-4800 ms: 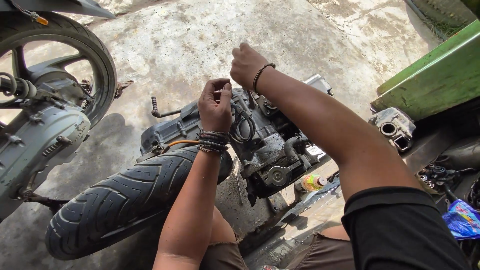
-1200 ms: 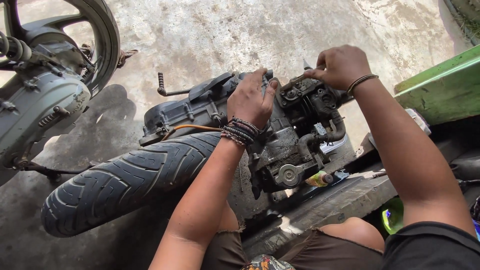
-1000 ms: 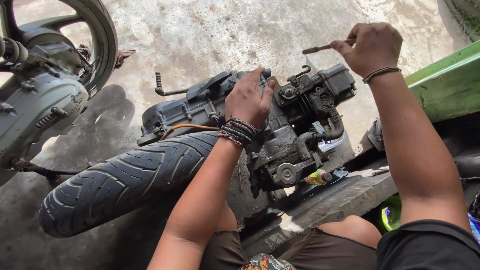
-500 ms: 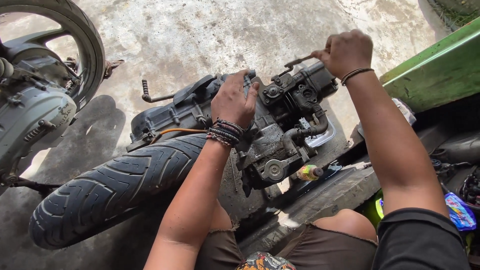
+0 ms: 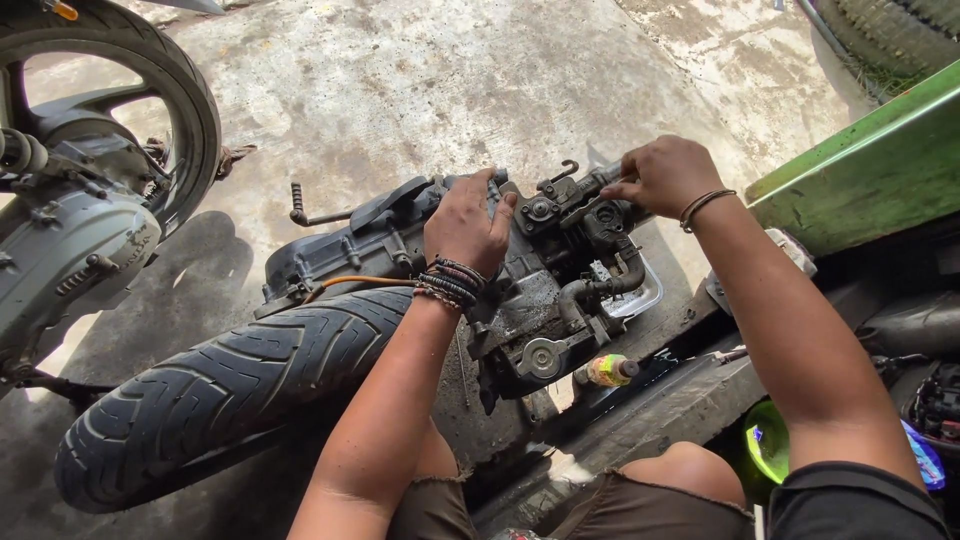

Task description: Cleaning a motorcycle engine block using a wire brush and a scraping tool to remove dirt and grime.

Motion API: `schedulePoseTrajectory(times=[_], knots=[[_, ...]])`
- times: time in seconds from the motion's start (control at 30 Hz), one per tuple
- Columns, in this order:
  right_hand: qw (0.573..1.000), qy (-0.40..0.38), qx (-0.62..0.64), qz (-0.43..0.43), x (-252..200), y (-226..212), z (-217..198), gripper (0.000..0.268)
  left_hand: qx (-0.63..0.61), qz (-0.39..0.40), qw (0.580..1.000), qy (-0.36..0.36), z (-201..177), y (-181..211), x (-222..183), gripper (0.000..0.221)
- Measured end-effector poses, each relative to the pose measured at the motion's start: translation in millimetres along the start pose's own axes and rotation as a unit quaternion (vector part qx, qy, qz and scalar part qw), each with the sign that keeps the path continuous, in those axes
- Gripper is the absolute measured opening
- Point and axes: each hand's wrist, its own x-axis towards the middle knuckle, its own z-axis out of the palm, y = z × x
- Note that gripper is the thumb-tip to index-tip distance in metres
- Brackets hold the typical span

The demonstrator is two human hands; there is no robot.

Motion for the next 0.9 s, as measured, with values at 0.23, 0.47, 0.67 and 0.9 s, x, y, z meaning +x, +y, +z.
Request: schedulePoseTrajectory(times=[0.23,0.47,0.67,0.9], knots=[[0.989,0.124,-0.056,-0.051,6,11,1,0.040,0.001,0.004,1.000,0.009,1,-1,0,0.054],[0.991,0.042,0.108,0.063,2,-24,-10,0.048,0.022,0.007,1.000,0.004,8,1,1,0.054],[0.992,-0.078,-0.038,0.088,15,-1,-54,0.060,0.009,-0.015,1.000,-0.015,-8,5,4,0.054],[0.994,0.001,-0.106,0.022,26,0,-28,0.059,0.021,-0.038,0.998,-0.038,-7,14,6,0.057]])
